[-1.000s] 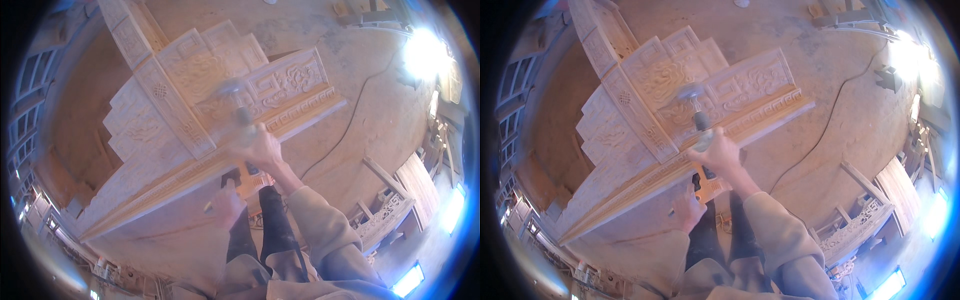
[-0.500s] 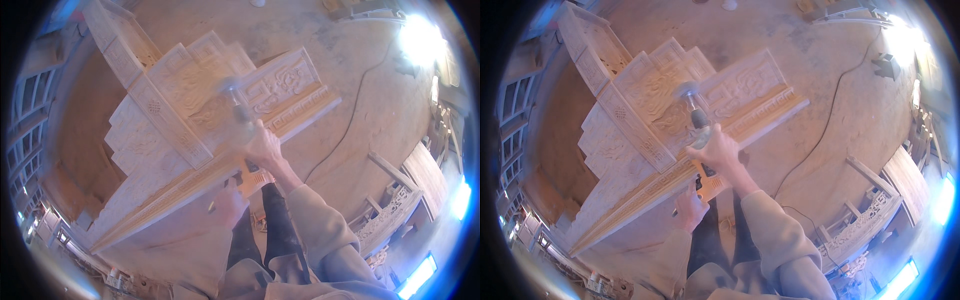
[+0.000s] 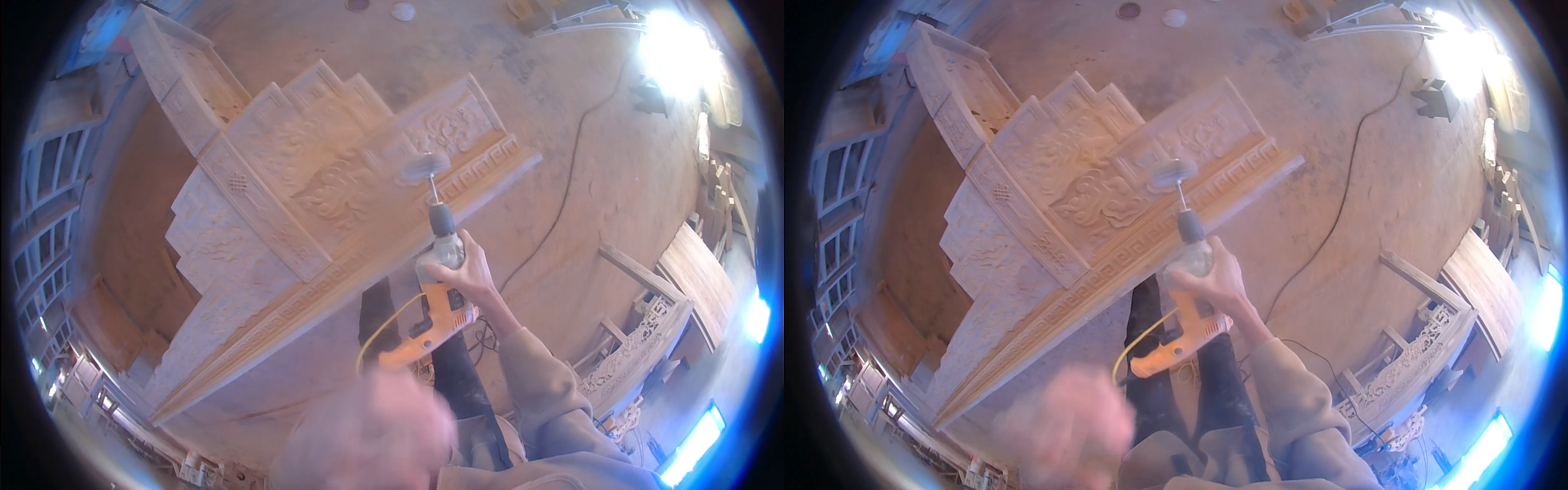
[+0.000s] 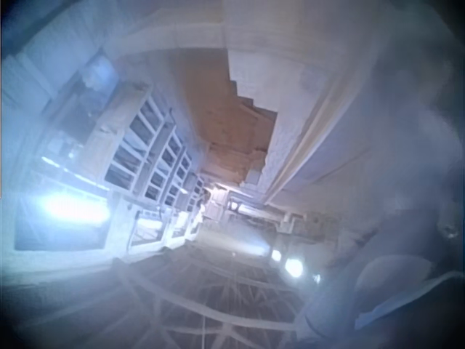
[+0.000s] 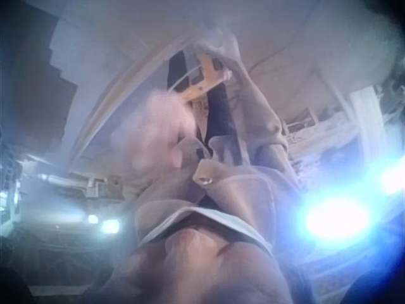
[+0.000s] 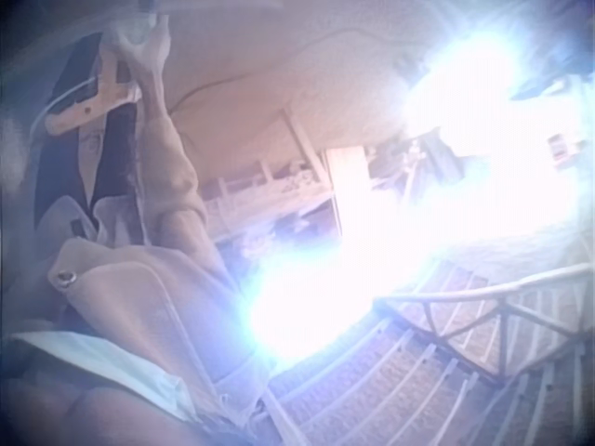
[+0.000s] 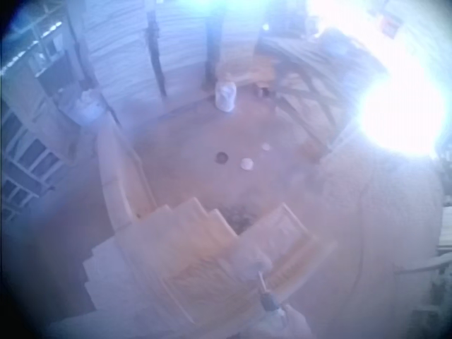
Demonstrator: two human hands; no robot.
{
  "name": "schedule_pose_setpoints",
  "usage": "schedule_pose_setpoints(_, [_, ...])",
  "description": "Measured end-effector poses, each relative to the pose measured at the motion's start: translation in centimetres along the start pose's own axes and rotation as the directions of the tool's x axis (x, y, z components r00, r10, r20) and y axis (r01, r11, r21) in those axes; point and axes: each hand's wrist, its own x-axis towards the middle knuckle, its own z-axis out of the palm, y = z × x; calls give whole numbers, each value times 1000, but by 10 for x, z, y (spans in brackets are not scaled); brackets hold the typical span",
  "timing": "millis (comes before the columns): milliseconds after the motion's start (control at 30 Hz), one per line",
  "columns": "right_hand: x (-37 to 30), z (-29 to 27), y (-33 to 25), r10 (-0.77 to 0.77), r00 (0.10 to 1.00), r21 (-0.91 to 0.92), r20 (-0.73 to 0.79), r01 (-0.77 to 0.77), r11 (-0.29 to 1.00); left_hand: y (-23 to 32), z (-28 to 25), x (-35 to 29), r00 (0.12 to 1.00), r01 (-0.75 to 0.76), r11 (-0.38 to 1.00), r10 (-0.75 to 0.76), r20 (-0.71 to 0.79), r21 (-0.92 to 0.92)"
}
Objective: The person carves a large ornate wooden panel using a chisel and mallet, then wipes the surface with a cloth and smooths it with a power drill equipped with a brush attachment. The work is performed in a workshop with other carved panels visible in the background.
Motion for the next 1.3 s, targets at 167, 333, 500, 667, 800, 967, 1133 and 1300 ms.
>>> schedule_pose_setpoints(167, [-38,-13,6,-5,995,62,104,-2,998,59,-7,-1,931,-348,819,361,-63,-455])
schedule_pose_setpoints(333, [-62,-21,8,-28,986,48,166,21,999,75,9,-11,914,-405,801,370,-167,-440])
schedule_pose_setpoints(500, [-70,-21,12,-37,988,22,148,34,999,92,8,-20,936,-347,866,346,-72,-360])
schedule_pose_setpoints(667, [-71,-23,8,-79,985,-9,152,81,997,115,41,-33,885,-415,813,257,-387,-409])
schedule_pose_setpoints(800, [-78,-22,6,-69,979,-7,193,72,997,130,52,-38,805,-533,742,296,-515,-407])
schedule_pose_setpoints(967, [-81,-22,7,-83,981,-70,178,97,993,163,76,-25,665,-479,768,2,-746,-425])
schedule_pose_setpoints(1133, [-79,-18,3,-133,967,28,217,130,991,151,63,-39,889,-439,225,-32,-457,-870])
schedule_pose_setpoints(1300, [-71,-8,5,-86,970,80,229,70,994,83,74,-40,774,-605,203,379,-508,-770])
